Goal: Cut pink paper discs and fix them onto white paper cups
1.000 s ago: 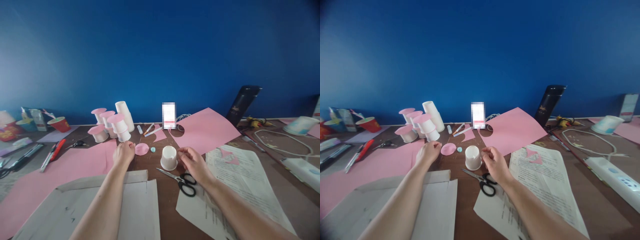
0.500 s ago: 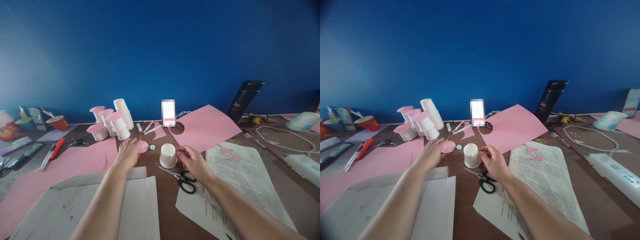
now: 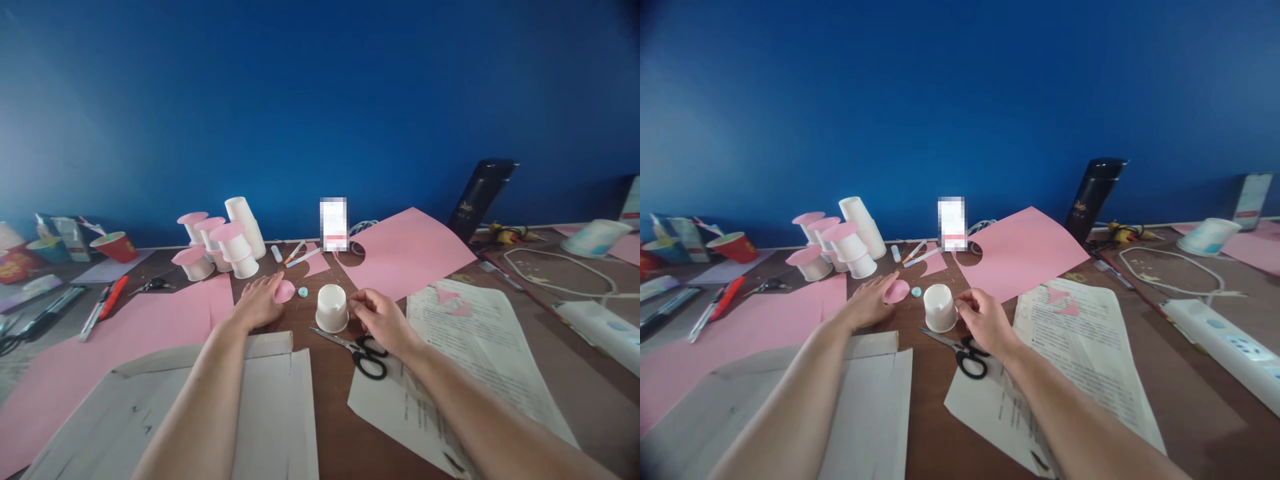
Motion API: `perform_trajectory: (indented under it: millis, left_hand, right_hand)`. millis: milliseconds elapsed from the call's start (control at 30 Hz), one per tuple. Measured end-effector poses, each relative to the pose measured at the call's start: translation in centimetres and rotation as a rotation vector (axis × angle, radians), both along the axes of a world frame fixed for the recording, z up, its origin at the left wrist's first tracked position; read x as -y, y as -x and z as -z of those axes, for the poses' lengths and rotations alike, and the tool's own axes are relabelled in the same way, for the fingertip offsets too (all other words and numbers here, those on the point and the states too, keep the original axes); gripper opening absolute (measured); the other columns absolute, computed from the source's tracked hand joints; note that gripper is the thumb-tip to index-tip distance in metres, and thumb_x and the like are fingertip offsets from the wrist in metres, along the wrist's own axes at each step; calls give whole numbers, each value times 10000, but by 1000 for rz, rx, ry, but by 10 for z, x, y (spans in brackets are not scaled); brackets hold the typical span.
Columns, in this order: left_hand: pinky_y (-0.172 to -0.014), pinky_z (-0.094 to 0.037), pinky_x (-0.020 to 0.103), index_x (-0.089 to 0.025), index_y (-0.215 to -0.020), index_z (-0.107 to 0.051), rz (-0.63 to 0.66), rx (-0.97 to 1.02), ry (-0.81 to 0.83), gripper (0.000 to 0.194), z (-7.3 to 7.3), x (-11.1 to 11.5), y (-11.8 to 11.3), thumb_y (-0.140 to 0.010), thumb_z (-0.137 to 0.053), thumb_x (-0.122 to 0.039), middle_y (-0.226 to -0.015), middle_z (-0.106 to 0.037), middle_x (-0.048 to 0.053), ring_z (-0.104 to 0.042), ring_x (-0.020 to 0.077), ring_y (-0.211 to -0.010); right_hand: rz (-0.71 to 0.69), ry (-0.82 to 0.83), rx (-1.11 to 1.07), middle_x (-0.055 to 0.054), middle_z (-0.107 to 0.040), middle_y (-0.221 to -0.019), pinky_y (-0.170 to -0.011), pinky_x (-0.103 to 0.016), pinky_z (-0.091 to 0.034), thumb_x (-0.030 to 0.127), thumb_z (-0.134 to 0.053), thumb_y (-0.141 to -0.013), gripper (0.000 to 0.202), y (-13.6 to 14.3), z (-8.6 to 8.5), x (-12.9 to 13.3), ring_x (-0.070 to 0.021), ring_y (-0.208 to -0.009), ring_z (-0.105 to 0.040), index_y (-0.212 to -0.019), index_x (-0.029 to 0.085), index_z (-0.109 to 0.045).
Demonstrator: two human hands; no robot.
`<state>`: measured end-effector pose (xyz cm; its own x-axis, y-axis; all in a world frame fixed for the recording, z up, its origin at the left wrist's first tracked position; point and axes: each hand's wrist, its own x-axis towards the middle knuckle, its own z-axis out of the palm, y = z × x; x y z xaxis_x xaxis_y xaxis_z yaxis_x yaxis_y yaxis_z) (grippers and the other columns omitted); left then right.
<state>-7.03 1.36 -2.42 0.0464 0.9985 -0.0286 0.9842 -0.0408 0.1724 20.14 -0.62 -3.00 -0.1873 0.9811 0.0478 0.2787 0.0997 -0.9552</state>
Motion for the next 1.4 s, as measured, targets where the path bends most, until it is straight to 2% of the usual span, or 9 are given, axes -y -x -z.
perform_trajectory:
  millis: [167, 367, 700, 967, 1167, 1400]
  left_hand:
    - [-1080, -252, 484, -215, -1431, -347, 20, -22, -48, 732, -2, 1, -1, -720, -500, -295, -1455, -408, 96, -337, 317, -1336]
    - [-1037, -301, 470, -233, -1407, -388, 26, -30, -86, 638, 0, 1, -1, -790, -446, -386, -1363, -478, 115, -419, 307, -1257]
    - [-978, -356, 478, -246, -1408, -379, -25, 1, -23, 696, -5, 3, -2, -748, -492, -434, -1316, -471, 136, -421, 353, -1234]
    - [-948, -379, 467, -263, -1142, -593, -72, 56, 40, 511, -12, 4, -3, -679, -552, -475, -1202, -506, 114, -457, 352, -1161]
    - [-958, -382, 439, -224, -1035, -601, -77, 59, 27, 451, -10, 1, 0, -656, -585, -467, -1199, -522, 118, -464, 336, -1172]
    - [-867, -429, 404, -222, -1009, -578, -74, 76, 19, 426, -11, 2, -1, -637, -604, -428, -1133, -592, 111, -534, 326, -1084]
  right_hand:
    - [-5, -4, 18, 3, -645, -670, -486, -241, -414, 399, -564, -819, 218, 0, 1, 0, -114, -495, -502, -865, 193, -618]
    - [-11, -14, 19, -1, -645, -662, -480, -246, -420, 394, -562, -818, 210, 0, 0, 1, -118, -486, -505, -860, 197, -620]
    - [-11, -15, 28, 2, -653, -668, -484, -247, -421, 386, -558, -818, 201, 0, 0, 1, -117, -488, -510, -845, 199, -624]
    - [-17, -32, 57, 1, -661, -679, -497, -244, -427, 379, -556, -823, 197, 0, -2, 2, -116, -501, -517, -841, 196, -627]
    - [-26, -34, 45, 7, -650, -664, -494, -241, -419, 376, -558, -817, 190, 0, -2, 1, -112, -487, -507, -822, 198, -623]
    - [-31, -23, 49, 13, -647, -676, -497, -239, -417, 376, -554, -828, 186, -1, 0, 0, -107, -486, -498, -825, 198, -609]
